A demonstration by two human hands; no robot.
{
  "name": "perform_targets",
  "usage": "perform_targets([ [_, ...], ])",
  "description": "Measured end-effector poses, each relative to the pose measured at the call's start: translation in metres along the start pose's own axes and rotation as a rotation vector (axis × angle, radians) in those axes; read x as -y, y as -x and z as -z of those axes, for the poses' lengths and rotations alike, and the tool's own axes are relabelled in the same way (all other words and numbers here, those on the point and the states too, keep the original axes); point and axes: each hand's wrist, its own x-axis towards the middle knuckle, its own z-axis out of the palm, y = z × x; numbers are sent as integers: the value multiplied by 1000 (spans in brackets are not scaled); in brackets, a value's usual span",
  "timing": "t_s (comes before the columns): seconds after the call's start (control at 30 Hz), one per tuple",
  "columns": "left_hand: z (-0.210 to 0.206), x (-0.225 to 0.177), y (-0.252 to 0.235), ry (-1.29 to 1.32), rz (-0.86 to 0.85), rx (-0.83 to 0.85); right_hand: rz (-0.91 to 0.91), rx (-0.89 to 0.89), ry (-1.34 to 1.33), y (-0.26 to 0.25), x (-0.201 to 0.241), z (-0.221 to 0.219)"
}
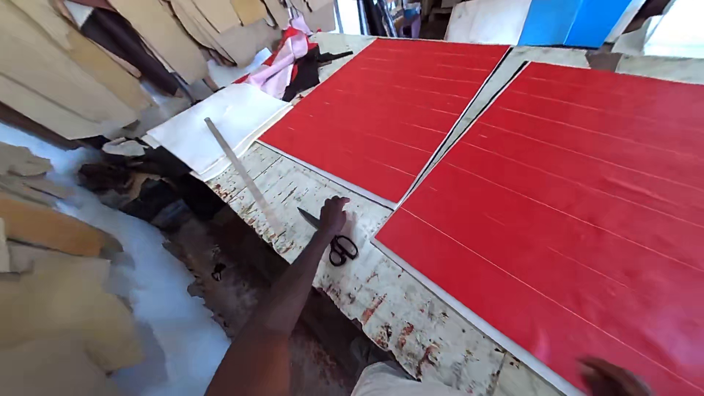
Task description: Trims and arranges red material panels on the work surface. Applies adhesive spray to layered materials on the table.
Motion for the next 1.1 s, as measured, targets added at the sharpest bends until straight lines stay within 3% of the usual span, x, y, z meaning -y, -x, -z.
perform_targets([
  [0.1,-1,32,-39,-33,-288,43,81,373,-80,-62,83,-173],
  [0.2,-16,33,-95,-38,-608,178,187,691,1,-124,149,-329],
  [0.3,-33,33,-135,-52,-835,250,188,757,263,-159,182,-433],
  [0.37,-36,30,-162,-56,-936,298,68,801,431,-177,195,-468],
  [0.47,-36,25,-182,-107,-1086,355,-95,768,548,-184,204,-487],
  [0.57,-35,26,-188,-122,-1276,273,-201,841,532,-192,210,-485],
  [0.63,-36,28,-189,-126,-1376,199,-313,882,421,-192,209,-465],
  [0.73,-37,32,-190,-121,-1372,190,-595,941,249,-176,203,-416],
  [0.9,-30,30,-203,45,-1313,261,-983,557,-444,-97,197,-358],
  [1.0,-25,27,-211,129,-1254,308,-1004,323,-756,-72,201,-364],
  [1.1,-26,27,-214,174,-1222,326,-997,261,-927,-78,201,-370],
])
